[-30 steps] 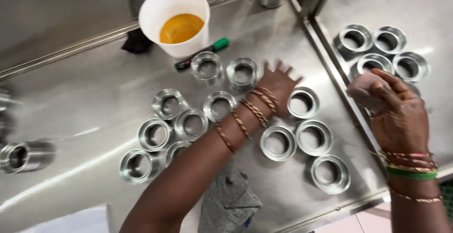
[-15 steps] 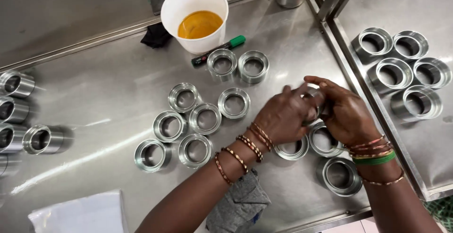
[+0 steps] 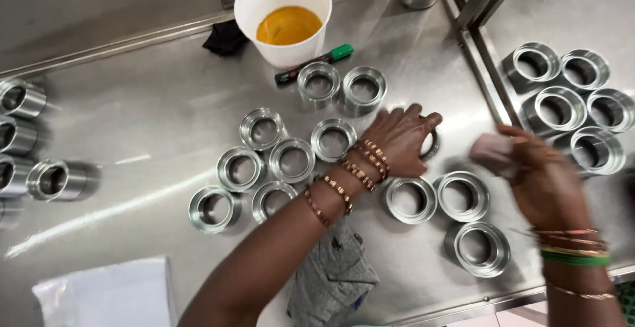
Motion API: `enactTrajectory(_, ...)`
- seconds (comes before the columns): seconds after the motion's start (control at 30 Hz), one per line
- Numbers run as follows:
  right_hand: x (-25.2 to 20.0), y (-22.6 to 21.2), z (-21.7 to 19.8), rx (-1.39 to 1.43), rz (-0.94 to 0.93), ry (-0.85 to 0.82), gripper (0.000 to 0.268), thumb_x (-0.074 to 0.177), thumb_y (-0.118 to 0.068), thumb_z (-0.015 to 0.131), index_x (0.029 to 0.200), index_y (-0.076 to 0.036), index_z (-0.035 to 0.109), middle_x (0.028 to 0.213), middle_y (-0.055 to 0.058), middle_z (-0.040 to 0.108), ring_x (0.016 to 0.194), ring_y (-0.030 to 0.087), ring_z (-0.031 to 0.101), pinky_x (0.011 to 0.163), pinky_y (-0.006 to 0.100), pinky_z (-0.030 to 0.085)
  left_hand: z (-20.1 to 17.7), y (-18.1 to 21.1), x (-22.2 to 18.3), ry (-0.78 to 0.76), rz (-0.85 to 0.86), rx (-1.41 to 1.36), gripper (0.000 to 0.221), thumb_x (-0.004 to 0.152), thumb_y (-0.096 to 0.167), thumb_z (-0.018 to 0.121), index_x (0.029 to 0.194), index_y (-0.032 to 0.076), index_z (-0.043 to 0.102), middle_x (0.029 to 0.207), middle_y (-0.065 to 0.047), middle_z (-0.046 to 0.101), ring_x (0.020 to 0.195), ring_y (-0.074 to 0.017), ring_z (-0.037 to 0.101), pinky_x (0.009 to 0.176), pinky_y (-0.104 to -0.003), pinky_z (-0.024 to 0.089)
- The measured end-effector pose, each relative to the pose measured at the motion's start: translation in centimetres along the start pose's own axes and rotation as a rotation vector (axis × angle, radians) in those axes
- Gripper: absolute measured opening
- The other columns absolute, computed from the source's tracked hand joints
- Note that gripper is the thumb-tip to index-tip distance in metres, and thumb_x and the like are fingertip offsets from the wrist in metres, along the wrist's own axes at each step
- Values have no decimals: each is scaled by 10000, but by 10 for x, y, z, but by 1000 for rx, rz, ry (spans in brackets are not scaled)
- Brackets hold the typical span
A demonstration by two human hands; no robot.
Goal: Inspecting, cleaning, and marking metal rings or sleeves at a workstation.
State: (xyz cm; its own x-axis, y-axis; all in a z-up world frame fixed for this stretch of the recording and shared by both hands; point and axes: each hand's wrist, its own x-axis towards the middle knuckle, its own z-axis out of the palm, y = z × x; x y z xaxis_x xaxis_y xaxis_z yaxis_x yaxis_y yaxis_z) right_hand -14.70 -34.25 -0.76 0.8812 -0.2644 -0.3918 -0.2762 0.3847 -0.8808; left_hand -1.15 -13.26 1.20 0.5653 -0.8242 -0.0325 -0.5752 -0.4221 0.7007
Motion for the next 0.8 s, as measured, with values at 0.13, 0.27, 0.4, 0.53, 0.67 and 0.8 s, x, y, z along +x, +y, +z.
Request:
enactTrajectory(0.13, -5, -19, -8, 44, -218, 157, 317, 1116, -162, 534, 1345, 52, 577, 1161, 149, 679, 1051, 224, 680, 1012, 367, 591, 22, -5, 0, -202, -9, 620, 767, 689, 274, 825, 1395, 181, 541, 1406, -184, 516, 1370, -399, 443, 1137, -641, 336)
enactTrajectory(0.27, -7, -21, -5, 78, -264, 137, 297, 1088, -84, 586, 1365, 24, 585, 1236, 129, 688, 1123, 215, 679, 1005, 346, 575, 11, 44, -52, -652, -137, 467, 1165, 658, 131, 837, 1634, 145, 202, 1553, -243, 341, 1338, -436, 466, 1049, -609, 469)
enactTrajectory(0.4, -10, -17, 36, 11, -231, 12, 264, 1057, -105, 566, 1278, 39, 584, 1182, 162, 711, 1071, 242, 715, 969, 372, 612, 19, 21, -81, -321, -131, 274, 815, 727, 83, 754, 1479, 125, 443, 1433, -228, 479, 1252, -426, 549, 938, -506, 600)
enactTrajectory(0.53, -19, -4, 74, -233, -78, 47, 315, 1012, -120, 532, 1303, -11, 585, 1015, 140, 710, 934, 246, 722, 850, 363, 649, 21, 3, -104, -13, -166, 72, 889, 661, 108, 830, 1465, 119, 448, 1433, -234, 479, 1241, -419, 568, 937, -453, 595)
enactTrajectory(0.67, -17, 21, 96, -136, 174, -72, 427, 994, -134, 486, 1414, -76, 527, 944, 106, 701, 810, 222, 710, 721, 344, 620, 61, -23, -117, 548, 352, 596, 744, 854, 157, 847, 1488, 207, 462, 1423, -160, 497, 1293, -319, 579, 1086, -371, 589)
enactTrajectory(0.8, -21, 25, 116, 527, 62, -744, 357, 1169, -59, 470, 1493, 88, 504, 944, 145, 695, 823, 206, 707, 751, 340, 628, 27, 8, -118, 449, 115, 226, 772, 720, 287, 817, 1376, 31, 502, 1343, -319, 526, 1172, -462, 606, 896, -491, 595)
